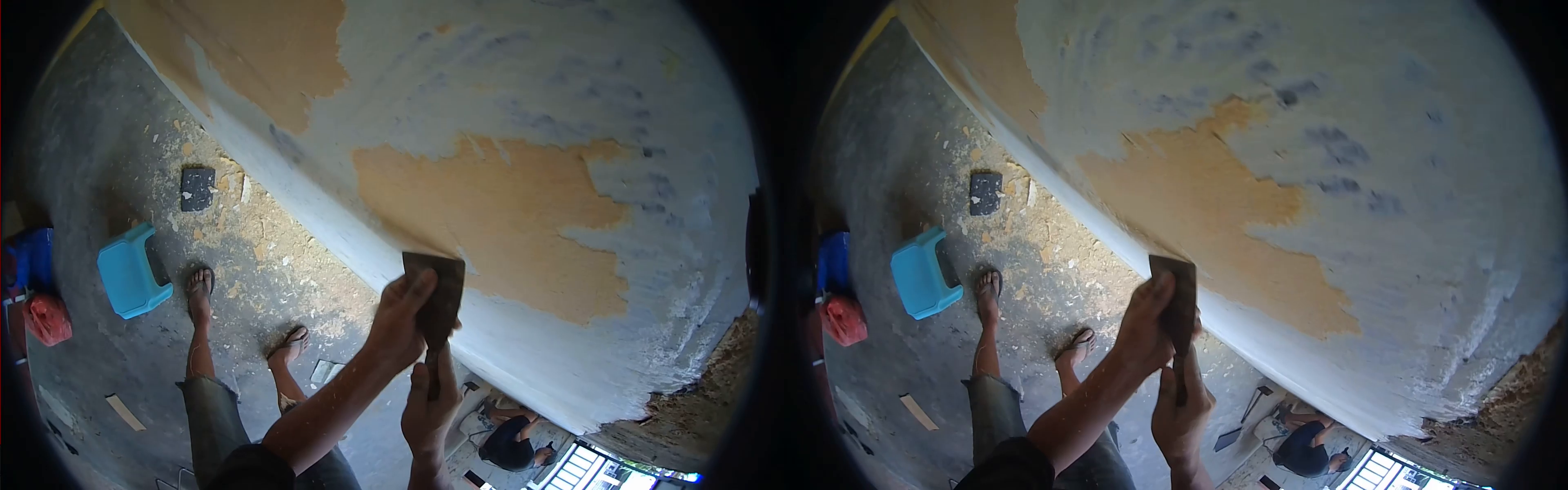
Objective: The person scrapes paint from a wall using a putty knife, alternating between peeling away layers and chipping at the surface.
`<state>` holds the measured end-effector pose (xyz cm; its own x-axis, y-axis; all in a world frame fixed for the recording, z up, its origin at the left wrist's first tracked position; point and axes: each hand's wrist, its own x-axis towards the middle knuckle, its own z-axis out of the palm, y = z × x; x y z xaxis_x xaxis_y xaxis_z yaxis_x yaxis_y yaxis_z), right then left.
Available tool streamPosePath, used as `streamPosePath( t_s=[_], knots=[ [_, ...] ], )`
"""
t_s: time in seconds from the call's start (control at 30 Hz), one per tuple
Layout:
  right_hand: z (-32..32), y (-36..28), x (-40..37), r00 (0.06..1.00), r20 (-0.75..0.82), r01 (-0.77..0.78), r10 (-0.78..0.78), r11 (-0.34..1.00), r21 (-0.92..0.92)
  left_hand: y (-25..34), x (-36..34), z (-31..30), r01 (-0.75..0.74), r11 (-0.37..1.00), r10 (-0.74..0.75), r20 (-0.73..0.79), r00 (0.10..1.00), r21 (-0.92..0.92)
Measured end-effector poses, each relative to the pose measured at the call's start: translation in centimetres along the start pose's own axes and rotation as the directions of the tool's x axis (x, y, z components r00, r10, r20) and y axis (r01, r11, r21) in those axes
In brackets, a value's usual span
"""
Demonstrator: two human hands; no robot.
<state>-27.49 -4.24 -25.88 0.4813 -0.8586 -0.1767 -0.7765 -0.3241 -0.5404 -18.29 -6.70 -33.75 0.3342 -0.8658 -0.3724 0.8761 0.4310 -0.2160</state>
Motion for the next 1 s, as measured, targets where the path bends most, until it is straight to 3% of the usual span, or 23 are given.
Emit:
streamPosePath(
  t_s=[0.13, 0.2, 0.23, 0.27, 0.33, 0.4, 0.47, 0.53, 0.6, 0.73, 0.87, 0.93, 1.0],
  knots=[
    [0.0, -1.7, 0.6, 0.994, 0.099, -0.060, 0.054, 0.996, 0.065, 1.5, 0.3, 0.4, -0.122, 0.990, 0.114, 0.107, 0.988, 0.071],
    [0.5, 0.5, -0.1, 0.981, -0.043, 0.188, -0.189, 0.982, -0.031, 0.8, -0.3, 1.1, -0.048, 0.988, 0.058, -0.068, 0.996, 0.147],
    [-0.2, -0.7, -0.4, 0.999, 0.020, -0.051, 0.050, 0.998, 0.040, 0.8, -0.3, 1.7, -0.003, 0.996, 0.014, -0.123, 0.992, 0.090],
    [0.0, -1.7, 0.1, 0.999, 0.022, -0.047, 0.046, 0.998, 0.033, 1.4, 0.1, 1.6, -0.006, 0.997, 0.016, -0.122, 0.992, 0.082],
    [0.7, -3.5, 1.7, 0.993, 0.028, 0.111, -0.112, 0.993, 0.040, 2.9, 1.1, 1.1, -0.143, 0.988, 0.138, 0.088, 0.987, 0.059],
    [1.0, -3.4, 1.5, 0.991, 0.026, 0.131, -0.133, 0.989, 0.063, 3.4, 0.8, 1.2, -0.107, 0.994, 0.102, 0.113, 0.988, 0.035],
    [1.2, -1.6, -0.3, 1.000, -0.026, 0.014, -0.013, 0.999, 0.041, 1.8, -0.4, 1.1, -0.011, 0.992, 0.022, -0.089, 0.996, 0.125],
    [1.5, -1.3, -0.7, 0.994, -0.050, 0.100, -0.098, 0.994, 0.034, 1.7, -0.5, 0.6, 0.017, 0.998, -0.012, -0.089, 0.996, 0.059],
    [2.5, -1.9, -0.6, 0.990, 0.031, -0.137, 0.135, 0.987, 0.084, 2.4, 0.0, -0.2, -0.012, 0.984, 0.011, 0.008, 1.000, 0.176],
    [1.8, -0.9, -0.6, 0.992, -0.002, -0.123, 0.123, 0.991, 0.051, 1.5, 0.3, -0.5, 0.002, 0.994, -0.004, 0.020, 1.000, 0.112],
    [2.6, -1.6, 0.9, 0.996, 0.004, -0.094, 0.094, 0.988, 0.120, 2.7, 1.1, 0.0, -0.100, 0.991, 0.100, 0.004, 0.995, 0.093],
    [2.4, -2.4, 0.8, 0.999, 0.011, 0.029, -0.030, 0.995, 0.097, 2.8, 0.9, -0.4, -0.062, 0.994, 0.059, 0.037, 0.998, 0.085],
    [2.0, -1.3, 0.3, 0.999, 0.000, -0.051, 0.051, 0.995, 0.083, 2.0, 0.6, 0.0, -0.017, 0.997, 0.020, -0.038, 0.999, 0.077]
  ],
)
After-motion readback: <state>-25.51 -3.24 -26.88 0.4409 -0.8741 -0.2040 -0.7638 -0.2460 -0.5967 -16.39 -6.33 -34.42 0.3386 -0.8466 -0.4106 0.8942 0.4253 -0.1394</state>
